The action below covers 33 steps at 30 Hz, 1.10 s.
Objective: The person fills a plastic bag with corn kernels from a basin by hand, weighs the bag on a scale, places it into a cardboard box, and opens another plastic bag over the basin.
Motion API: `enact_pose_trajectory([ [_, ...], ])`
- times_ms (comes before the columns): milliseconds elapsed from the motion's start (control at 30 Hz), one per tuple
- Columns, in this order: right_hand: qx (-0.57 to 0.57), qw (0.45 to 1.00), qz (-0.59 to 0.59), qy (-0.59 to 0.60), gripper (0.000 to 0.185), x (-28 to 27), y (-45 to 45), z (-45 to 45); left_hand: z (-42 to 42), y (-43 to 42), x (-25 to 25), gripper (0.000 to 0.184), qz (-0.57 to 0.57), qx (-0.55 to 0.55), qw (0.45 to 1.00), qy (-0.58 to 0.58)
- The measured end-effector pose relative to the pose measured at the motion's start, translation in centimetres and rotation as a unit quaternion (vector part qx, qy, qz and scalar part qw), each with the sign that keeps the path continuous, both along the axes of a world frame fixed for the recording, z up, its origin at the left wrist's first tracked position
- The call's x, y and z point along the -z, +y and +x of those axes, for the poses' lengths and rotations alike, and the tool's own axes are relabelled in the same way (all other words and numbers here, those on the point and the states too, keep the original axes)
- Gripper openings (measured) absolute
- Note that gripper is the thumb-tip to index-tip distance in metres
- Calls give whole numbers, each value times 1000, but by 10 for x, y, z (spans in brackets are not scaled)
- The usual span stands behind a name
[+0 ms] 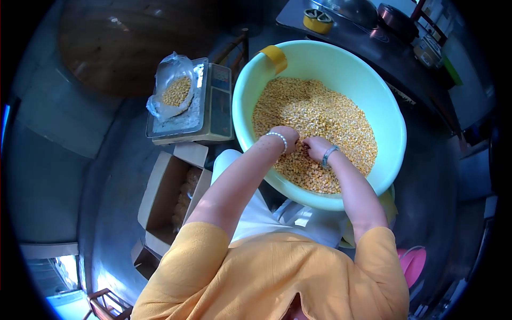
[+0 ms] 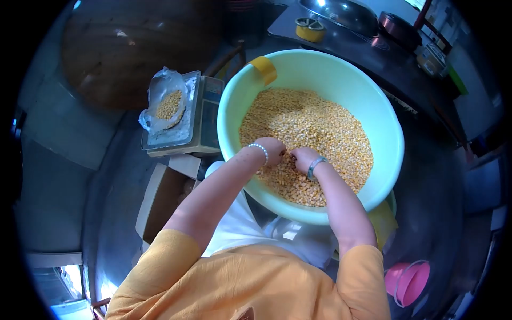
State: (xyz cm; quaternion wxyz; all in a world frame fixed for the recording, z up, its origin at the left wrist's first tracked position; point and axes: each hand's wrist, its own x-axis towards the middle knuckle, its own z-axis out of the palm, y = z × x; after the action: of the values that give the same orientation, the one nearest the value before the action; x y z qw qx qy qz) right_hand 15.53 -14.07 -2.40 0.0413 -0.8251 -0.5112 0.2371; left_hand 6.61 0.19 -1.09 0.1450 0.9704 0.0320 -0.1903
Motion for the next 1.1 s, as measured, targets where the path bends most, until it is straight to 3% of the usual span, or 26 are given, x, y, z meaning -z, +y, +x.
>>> enact_pose_trajectory([
  [100,1,1000,-25,7,32,-8,1,-2,-1,0,1,24,3,-2,1000,-18],
  [267,15,999,33,15,22,1,-2,0,-1,-1,-6,23,1,-17,999,-37],
  [367,21,1000,-23,4,20,-7,2,-2,-10,-4,-22,23,-22,-51,996,-72],
  [633,143,988,45,43,34,-16,3,-11,-12,-2,-30,17,-68,-76,984,-144],
  [800,143,986,54,-62,32,17,-1,-7,-10,-6,-27,16,-120,-93,965,-214],
  [967,148,977,134,-80,25,37,-10,-7,-13,-7,-31,20,-170,-110,949,-241],
  [1100,182,968,145,-89,24,42,-10,-6,-28,-4,-47,23,-173,-77,963,-191],
])
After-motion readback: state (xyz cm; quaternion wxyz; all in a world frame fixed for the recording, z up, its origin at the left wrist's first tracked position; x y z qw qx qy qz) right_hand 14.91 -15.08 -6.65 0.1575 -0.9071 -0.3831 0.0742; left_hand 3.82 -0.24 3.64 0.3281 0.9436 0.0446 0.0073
